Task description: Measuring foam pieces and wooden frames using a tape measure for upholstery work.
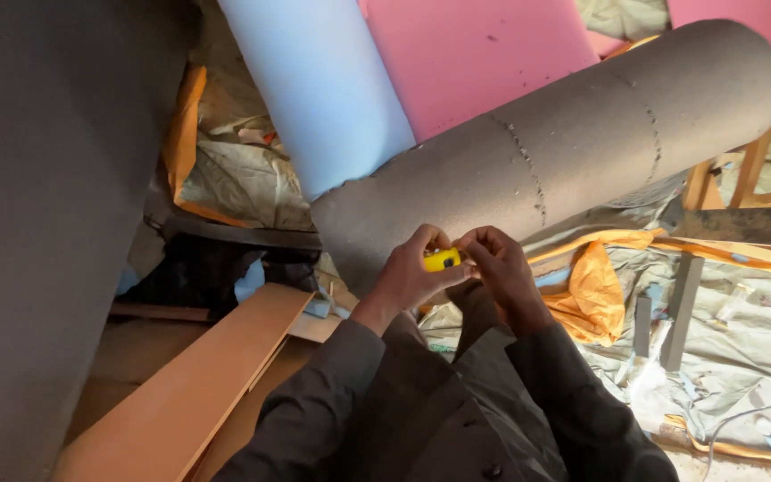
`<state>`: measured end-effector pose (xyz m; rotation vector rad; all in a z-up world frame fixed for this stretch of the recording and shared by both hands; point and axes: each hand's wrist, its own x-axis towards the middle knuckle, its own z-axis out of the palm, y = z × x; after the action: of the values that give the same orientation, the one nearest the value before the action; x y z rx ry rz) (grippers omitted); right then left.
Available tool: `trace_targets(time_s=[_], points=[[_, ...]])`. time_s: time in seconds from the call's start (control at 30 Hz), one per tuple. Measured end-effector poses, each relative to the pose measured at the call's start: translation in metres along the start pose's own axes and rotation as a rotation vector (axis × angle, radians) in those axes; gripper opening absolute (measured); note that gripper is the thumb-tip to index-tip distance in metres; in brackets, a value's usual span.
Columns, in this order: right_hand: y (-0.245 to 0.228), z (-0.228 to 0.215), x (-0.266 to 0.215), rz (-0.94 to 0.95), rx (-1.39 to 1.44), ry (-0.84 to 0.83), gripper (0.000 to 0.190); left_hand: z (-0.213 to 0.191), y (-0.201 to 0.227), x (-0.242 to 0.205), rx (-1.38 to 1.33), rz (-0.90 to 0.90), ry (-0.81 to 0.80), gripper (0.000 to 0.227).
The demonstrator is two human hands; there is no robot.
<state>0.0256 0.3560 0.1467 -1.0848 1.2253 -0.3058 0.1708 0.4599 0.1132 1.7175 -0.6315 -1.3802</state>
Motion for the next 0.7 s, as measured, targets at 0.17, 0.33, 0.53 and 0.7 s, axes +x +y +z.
trace_targets(time_s=[0.17,0.33,0.53,0.7], points=[[-0.006,-0.025,0.011,0.051,0.012,-0.128,0.020,0.008,0.008,0.003,0.011,0.016,0.064,0.057],[-0.040,-0.039,0.030,0.081,-0.016,-0.260,0.020,0.009,0.023,0.026,-0.019,0.027,0.131,0.060],[-0.038,-0.060,0.059,-0.011,-0.063,-0.354,0.018,0.018,0.031,0.042,-0.003,0.054,0.102,0.063],[-0.032,-0.067,0.077,-0.062,0.068,-0.409,0.013,0.009,0.015,0.053,0.054,-0.031,0.103,0.047]])
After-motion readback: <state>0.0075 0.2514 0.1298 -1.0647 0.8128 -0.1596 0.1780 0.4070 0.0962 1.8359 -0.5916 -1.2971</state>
